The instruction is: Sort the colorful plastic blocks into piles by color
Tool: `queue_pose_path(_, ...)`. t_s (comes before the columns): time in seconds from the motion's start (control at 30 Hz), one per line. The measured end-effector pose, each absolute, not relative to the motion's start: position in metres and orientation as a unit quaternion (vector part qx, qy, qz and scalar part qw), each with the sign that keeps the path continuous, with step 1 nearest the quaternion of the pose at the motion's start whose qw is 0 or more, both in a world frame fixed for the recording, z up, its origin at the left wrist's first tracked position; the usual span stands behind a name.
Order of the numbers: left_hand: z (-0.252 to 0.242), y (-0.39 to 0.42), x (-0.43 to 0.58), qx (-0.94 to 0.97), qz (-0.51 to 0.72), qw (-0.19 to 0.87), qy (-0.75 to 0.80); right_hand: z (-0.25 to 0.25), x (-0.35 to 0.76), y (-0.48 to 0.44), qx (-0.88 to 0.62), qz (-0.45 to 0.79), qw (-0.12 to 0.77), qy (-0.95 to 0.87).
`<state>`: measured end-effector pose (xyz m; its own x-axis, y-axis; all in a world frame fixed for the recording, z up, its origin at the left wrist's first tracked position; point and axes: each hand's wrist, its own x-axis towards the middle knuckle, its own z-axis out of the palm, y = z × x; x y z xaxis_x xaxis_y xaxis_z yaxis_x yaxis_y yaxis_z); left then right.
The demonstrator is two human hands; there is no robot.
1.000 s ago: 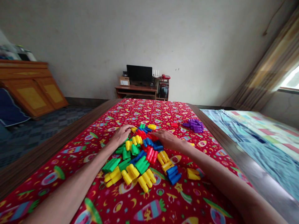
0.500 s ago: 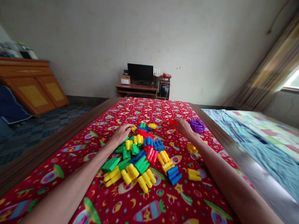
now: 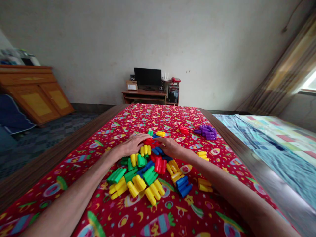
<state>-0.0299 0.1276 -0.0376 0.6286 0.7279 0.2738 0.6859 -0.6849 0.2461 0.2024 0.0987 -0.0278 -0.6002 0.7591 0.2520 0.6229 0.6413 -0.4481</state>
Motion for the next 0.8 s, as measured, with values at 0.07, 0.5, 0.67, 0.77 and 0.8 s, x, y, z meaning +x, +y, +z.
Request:
queue_pose_path(0.07,-0.033,0.127,-0.029,0.898,0.185,0.055,0.396,-0.029,0.203,0.101,-0.430,0.243,0.232,-0.838)
queue_pose_path(0.5,-0.025,0.127,-0.022,0.813,0.304,0.076,0.491,-0.010,0.211,0.098,-0.455,0.353,0.196,-0.794)
queue_pose_path(0.67,-0.019,0.123,-0.016,0.820,0.290,0.060,0.490,-0.009,0.231,0.118,-0.430,0.360,0.285,-0.778)
queue_pose_path(0.77,-0.011,0.116,-0.008,0.828,0.309,0.082,0.461,-0.008,0.237,0.122,-0.410,0.333,0.314,-0.789)
queue_pose_path(0.8,-0.007,0.113,-0.004,0.828,0.317,0.114,0.448,-0.007,0.236,0.121,-0.404,0.319,0.316,-0.797)
